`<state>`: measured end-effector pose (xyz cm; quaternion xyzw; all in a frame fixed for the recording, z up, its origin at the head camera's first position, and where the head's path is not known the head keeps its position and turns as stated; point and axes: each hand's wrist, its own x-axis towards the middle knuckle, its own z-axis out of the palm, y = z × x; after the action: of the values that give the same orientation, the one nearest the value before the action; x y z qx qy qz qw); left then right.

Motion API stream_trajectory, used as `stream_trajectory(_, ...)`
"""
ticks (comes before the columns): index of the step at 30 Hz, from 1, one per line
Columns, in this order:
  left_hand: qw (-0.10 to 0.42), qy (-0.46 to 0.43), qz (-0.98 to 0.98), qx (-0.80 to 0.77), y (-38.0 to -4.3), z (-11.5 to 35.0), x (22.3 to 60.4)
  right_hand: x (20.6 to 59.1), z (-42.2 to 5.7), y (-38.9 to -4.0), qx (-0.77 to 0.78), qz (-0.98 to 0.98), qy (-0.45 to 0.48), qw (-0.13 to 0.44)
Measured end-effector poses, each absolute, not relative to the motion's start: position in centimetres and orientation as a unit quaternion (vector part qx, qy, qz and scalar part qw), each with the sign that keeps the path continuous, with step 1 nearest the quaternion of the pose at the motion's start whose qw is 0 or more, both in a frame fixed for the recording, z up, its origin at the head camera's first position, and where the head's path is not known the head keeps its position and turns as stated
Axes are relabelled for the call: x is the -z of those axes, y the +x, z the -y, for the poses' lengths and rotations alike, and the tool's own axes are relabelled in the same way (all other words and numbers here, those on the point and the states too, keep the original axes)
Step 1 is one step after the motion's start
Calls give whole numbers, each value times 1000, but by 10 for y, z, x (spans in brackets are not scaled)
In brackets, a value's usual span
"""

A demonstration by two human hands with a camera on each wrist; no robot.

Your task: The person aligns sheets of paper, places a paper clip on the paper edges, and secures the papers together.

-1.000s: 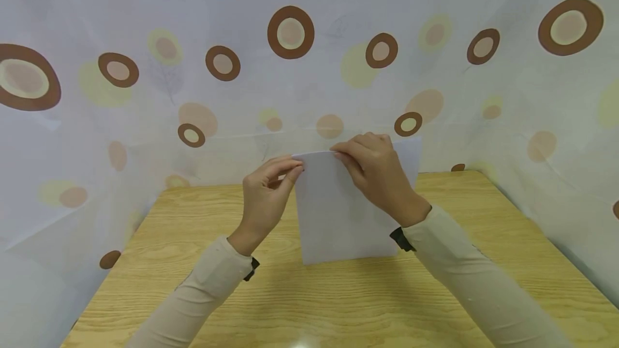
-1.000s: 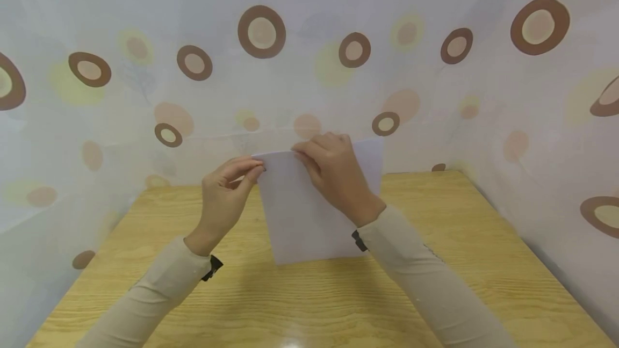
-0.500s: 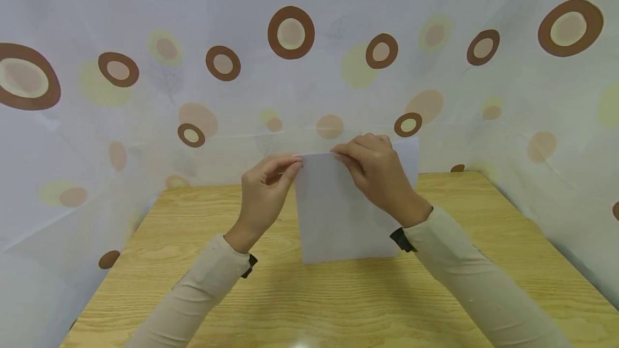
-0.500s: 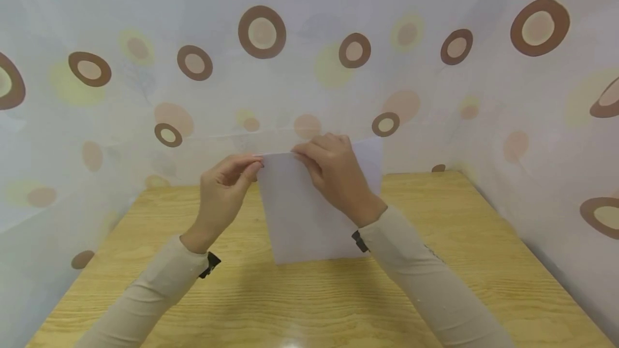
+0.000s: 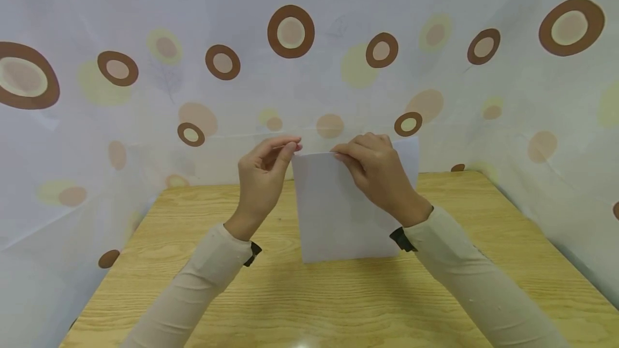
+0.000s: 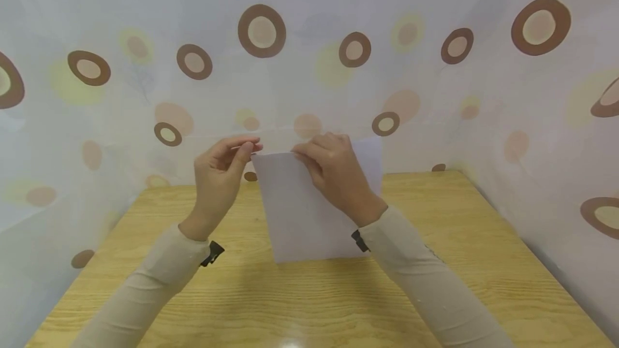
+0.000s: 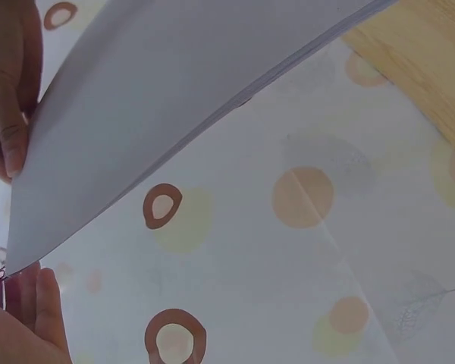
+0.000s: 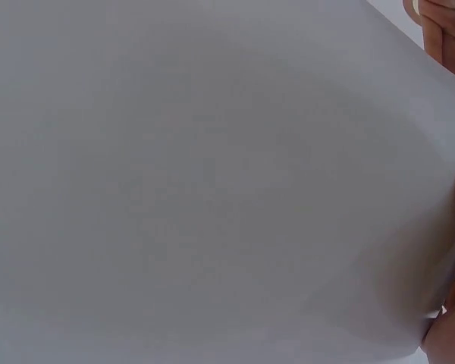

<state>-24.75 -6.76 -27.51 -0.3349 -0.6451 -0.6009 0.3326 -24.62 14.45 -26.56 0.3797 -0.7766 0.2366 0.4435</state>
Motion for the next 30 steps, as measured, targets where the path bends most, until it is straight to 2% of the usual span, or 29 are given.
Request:
stream_trajectory(8, 318, -332, 645, 610, -247, 63, 276, 264, -144, -246, -236, 776, 381, 443)
stream_trajectory(20, 338, -382, 648, 565, -248, 62, 283, 264, -145, -245, -231, 776, 382, 445)
stream_trajectory(30, 328, -396, 642, 569, -250, 64, 286, 264, -144, -244, -232, 775, 381, 447)
